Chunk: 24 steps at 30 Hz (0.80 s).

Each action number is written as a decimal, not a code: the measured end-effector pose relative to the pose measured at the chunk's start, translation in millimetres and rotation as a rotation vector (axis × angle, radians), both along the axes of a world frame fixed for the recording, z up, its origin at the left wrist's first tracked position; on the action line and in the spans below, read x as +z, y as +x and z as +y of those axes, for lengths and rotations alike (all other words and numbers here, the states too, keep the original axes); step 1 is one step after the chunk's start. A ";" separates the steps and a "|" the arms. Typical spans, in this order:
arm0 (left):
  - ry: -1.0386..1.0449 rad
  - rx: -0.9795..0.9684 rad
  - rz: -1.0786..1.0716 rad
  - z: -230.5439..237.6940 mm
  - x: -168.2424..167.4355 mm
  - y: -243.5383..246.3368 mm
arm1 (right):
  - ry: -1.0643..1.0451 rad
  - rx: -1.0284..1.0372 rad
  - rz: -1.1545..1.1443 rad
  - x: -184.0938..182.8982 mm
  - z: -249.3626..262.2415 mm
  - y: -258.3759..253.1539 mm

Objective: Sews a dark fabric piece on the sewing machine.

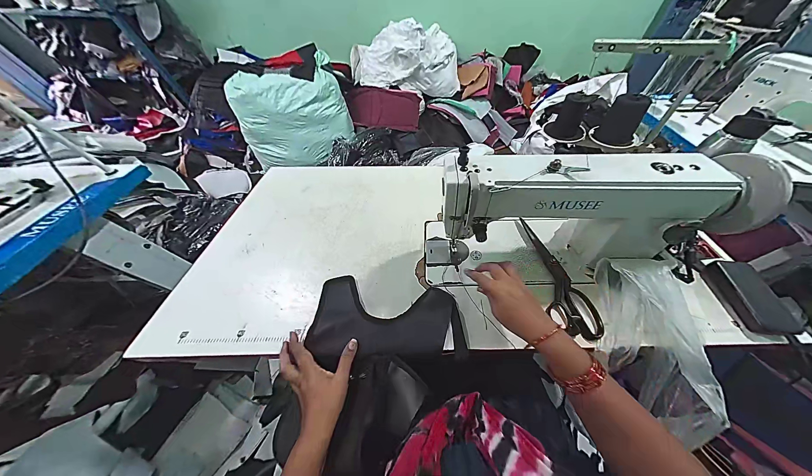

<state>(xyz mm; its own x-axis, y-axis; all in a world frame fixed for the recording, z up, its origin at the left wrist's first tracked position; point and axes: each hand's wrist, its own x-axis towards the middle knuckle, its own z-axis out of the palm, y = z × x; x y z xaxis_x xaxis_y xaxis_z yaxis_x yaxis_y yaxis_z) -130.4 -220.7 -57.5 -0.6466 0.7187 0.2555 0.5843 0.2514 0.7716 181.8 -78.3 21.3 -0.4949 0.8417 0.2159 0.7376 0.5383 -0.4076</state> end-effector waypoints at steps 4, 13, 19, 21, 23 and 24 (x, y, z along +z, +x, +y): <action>0.026 -0.009 0.003 -14.8 -2.7 -13.4 | -0.059 0.089 -0.074 -13.1 22.0 -37.4; 0.083 -0.185 -0.136 -29.4 2.0 -32.4 | 0.155 0.173 -0.042 -49.9 -18.1 -2.2; 0.557 -0.148 0.210 -41.9 70.4 -74.4 | 0.248 0.165 0.035 -64.6 -56.0 38.4; 0.643 -0.129 0.210 -39.0 102.7 -94.2 | 0.261 0.147 0.089 -72.0 -59.5 42.3; 0.509 -0.082 -0.008 -27.3 162.9 -75.8 | 0.274 0.127 0.133 -78.8 -59.9 42.5; 0.302 -0.178 -0.096 -23.8 194.3 -72.2 | 0.283 0.121 0.149 -81.8 -59.9 42.4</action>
